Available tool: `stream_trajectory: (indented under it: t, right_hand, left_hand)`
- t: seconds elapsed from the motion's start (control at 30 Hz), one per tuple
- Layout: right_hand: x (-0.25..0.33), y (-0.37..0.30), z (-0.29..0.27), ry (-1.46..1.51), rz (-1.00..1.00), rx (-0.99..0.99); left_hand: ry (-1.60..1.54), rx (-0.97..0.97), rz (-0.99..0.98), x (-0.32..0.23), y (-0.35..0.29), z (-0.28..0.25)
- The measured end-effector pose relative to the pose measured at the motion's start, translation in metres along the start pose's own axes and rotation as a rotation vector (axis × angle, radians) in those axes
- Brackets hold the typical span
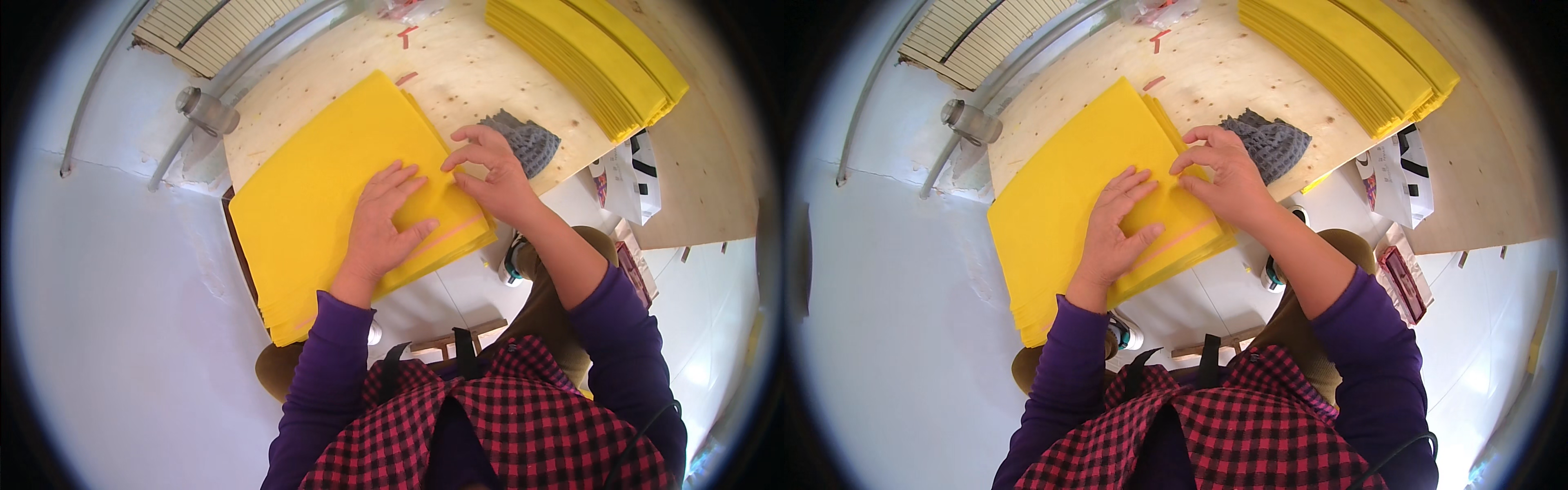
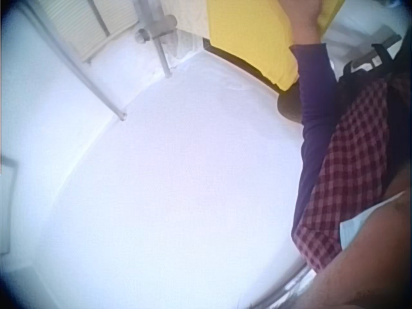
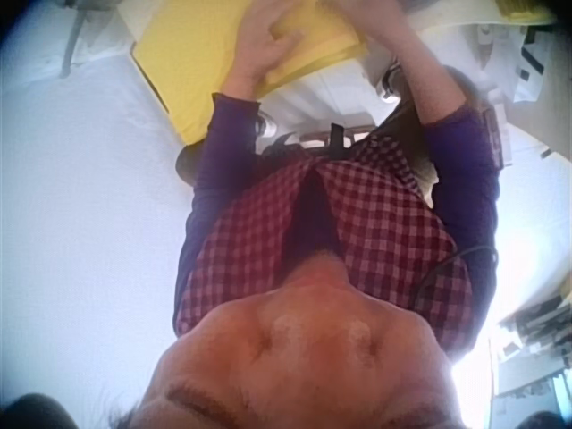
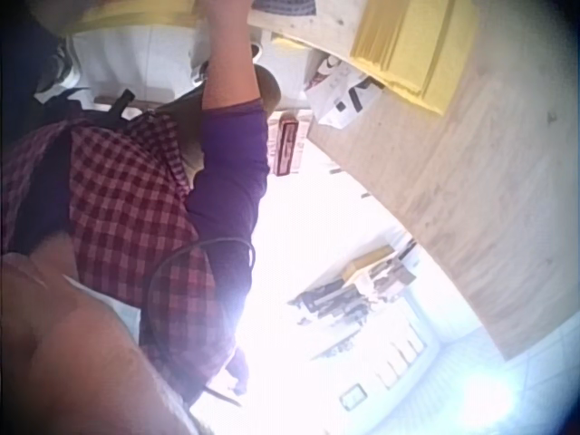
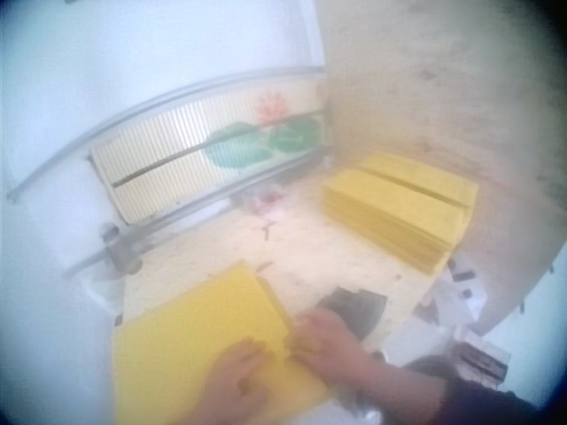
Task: The person repeatedly folds large yellow sheets on a wooden table, aligning edges and pressing creases by hand. The person stacks the folded sheets into a growing pile on the table throughout the clip.
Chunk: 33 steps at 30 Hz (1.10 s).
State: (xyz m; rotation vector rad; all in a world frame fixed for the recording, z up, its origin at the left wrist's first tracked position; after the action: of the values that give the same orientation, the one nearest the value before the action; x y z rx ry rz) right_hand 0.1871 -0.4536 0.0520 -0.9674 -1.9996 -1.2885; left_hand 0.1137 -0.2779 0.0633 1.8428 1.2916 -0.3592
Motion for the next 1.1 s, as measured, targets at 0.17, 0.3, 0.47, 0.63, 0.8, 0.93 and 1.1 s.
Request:
stream_trajectory:
  t: [0.17,0.3,0.47,0.63,0.8,0.93,1.1]
  right_hand:
    - [0.002,0.013,0.014,0.041,-0.062,-0.022]
    - [-0.005,0.024,0.01,0.196,0.048,-0.059]
    - [-0.047,0.031,-0.039,-0.039,0.485,-0.043]
    - [-0.059,0.016,-0.062,-0.571,0.346,0.039]
    - [-0.073,0.015,-0.051,-0.716,0.339,0.149]
    - [-0.083,0.024,-0.052,-0.632,0.449,0.066]
    - [-0.071,0.027,-0.05,-0.036,0.4,0.037]
  left_hand:
    - [-0.084,-0.045,-0.054,0.005,-0.002,0.001]
    - [-0.137,-0.053,-0.045,0.014,-0.002,0.003]
    - [-0.195,-0.087,-0.091,0.02,-0.006,0.004]
    - [-0.218,-0.085,-0.111,0.02,-0.006,0.005]
    - [-0.201,-0.069,-0.11,0.019,-0.005,0.004]
    - [-0.185,-0.059,-0.126,0.02,-0.006,0.002]
    - [-0.222,-0.079,-0.181,0.021,-0.007,0.001]
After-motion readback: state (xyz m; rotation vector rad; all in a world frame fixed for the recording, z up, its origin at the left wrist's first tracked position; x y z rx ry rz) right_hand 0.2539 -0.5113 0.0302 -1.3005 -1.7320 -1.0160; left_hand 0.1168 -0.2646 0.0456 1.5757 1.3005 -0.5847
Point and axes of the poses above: each hand's wrist, its own y-axis towards the middle knuckle, its own z-axis out of the palm, x = y × z, the point moved 5 cm from there along y, towards the middle knuckle, and after that the axes turned 7 degrees about -x, right-handed, at the moved point
